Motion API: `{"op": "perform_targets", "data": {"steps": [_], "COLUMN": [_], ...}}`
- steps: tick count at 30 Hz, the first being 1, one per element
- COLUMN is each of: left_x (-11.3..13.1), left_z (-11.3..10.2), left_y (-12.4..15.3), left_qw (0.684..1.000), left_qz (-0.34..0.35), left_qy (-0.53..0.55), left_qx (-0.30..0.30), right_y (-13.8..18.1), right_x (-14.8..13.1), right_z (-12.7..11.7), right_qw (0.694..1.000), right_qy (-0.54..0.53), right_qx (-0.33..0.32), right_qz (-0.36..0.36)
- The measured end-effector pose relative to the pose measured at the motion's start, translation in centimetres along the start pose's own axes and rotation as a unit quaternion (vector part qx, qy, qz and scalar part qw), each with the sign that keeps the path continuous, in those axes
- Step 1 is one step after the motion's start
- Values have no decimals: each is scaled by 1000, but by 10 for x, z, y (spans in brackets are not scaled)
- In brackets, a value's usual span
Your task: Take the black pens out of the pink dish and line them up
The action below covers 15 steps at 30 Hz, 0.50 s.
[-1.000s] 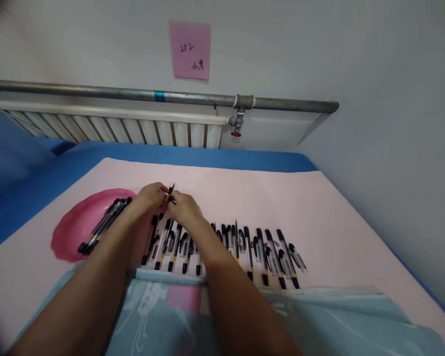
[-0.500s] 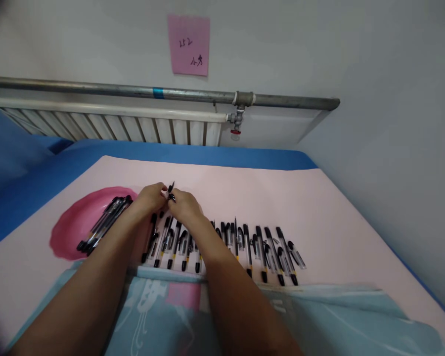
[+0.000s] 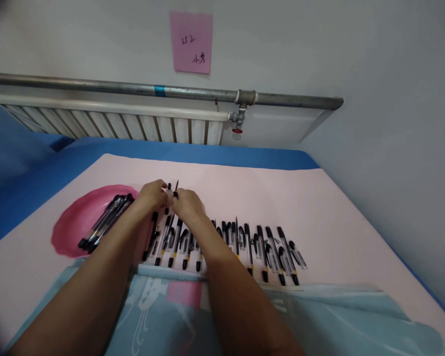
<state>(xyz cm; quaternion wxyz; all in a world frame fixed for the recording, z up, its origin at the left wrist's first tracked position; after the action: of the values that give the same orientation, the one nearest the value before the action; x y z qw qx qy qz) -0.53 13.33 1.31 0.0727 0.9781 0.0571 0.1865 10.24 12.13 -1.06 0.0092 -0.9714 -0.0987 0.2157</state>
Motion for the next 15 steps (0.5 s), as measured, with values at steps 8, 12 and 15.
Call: {"op": "perform_targets", "data": {"steps": [8,12,15], "left_x": [0,-1,-2], "left_z": [1,2,2], "left_y": [-1,-4,-7], "left_qw": [1000,1000,1000], "left_qz": [13,19,21], "left_qy": [-4,-14,-20], "left_qx": [0,0,4], "right_y": [-2,-3,-4], "right_x": [4,6,11], "right_z": [1,-2,-7], "right_qw": [1000,999,998], "right_qy": [-19,-34,-39], "right_qx": [8,16,26], "right_qz": [11,21,52]}}
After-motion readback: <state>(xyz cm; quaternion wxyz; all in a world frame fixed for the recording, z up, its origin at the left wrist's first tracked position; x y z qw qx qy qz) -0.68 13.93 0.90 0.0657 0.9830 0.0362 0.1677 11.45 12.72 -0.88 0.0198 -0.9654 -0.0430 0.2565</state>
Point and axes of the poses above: each hand's wrist, its own y-axis away from the middle knuckle, its own z-axis out of the palm, x = y × z, the point moved 5 cm from there along -y, towards the middle knuckle, and after that the axes turned 5 degrees about y, right-handed, at the moved point
